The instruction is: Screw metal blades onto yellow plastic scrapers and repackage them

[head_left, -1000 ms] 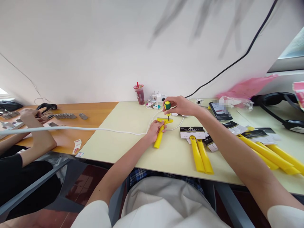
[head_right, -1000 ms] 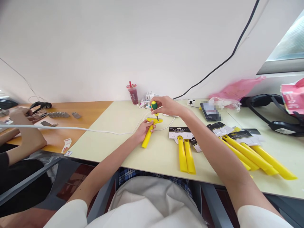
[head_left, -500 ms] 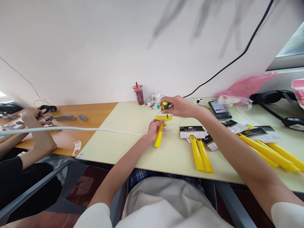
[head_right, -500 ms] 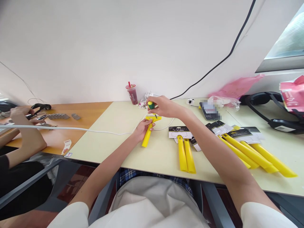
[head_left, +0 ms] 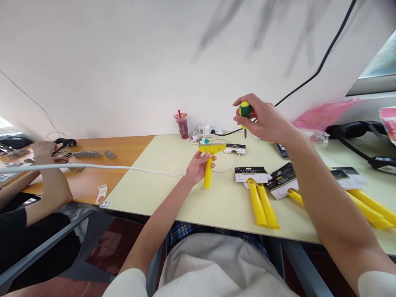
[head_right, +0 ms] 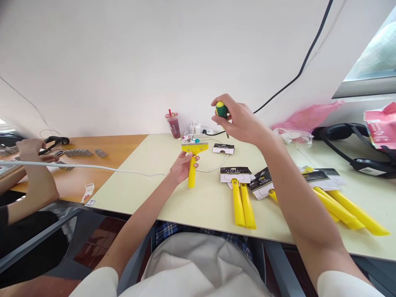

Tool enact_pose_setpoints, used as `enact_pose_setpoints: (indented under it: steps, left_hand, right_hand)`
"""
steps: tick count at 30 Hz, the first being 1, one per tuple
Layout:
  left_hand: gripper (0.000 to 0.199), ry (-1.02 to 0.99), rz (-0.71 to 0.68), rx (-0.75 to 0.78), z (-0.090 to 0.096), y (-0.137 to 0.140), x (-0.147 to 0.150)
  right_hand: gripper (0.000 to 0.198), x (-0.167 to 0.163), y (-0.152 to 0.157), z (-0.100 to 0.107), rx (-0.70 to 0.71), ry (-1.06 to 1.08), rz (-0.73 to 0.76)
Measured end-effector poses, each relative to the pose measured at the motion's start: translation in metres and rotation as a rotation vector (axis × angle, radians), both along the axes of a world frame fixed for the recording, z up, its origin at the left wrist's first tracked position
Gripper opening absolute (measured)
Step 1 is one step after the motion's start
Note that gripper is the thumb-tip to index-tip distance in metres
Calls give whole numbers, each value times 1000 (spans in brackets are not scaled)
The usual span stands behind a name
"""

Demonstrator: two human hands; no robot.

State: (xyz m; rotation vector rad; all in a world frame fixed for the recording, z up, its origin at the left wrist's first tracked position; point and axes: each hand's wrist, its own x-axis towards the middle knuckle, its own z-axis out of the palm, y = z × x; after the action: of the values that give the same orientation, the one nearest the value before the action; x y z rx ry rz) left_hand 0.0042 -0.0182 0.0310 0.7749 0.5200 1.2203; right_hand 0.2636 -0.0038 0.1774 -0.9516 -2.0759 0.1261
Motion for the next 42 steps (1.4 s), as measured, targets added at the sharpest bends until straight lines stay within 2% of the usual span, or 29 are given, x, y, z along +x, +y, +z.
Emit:
enact_pose_setpoints:
  steps: [3,5,8,12,15,17,21,25,29,34,37,42]
  left_hand:
    - [38,2,22,-2,3,0,-3]
    - [36,4,42,-4,3,1,-4]
    - [36,11,60,2,3,2,-5]
    - [35,17,65,6,3,2,-6]
    - [35,4,60,1,2,3,-6]
    - [35,-14,58,5,2,3,-5]
    - [35,-18,56,6,3,3,-3]
    - [35,6,58,-24,4,1,0]
    - [37,0,49,-17,4,-1,3]
    - [38,28,108,13,8,7,5]
    - [33,-2,204,81,26,26,5]
    - [24,17,359,276,87,69,7]
  right_hand:
    - [47,14,15,-3,-137,-63,-93]
    - [49,19,31,-12,-177,-136,-147]
    - [46,22,63,-39,-205,-254,-224]
    - [45,26,107,-86,-375,-408,-389]
    - [55,33,126,-117,-523,-496,-440]
    - [69,38,132,-131,-599,-521,-457]
    - [87,42,135,-146,-713,-551,-465]
    - [86,42,134,-145,-752,-540,-407]
    - [83,41,128,-133,-741,-517,-350]
    - [62,36,118,-114,-686,-487,-249]
    - [46,28,111,-100,-603,-461,-191]
    - [32,4,86,-71,-537,-470,-48]
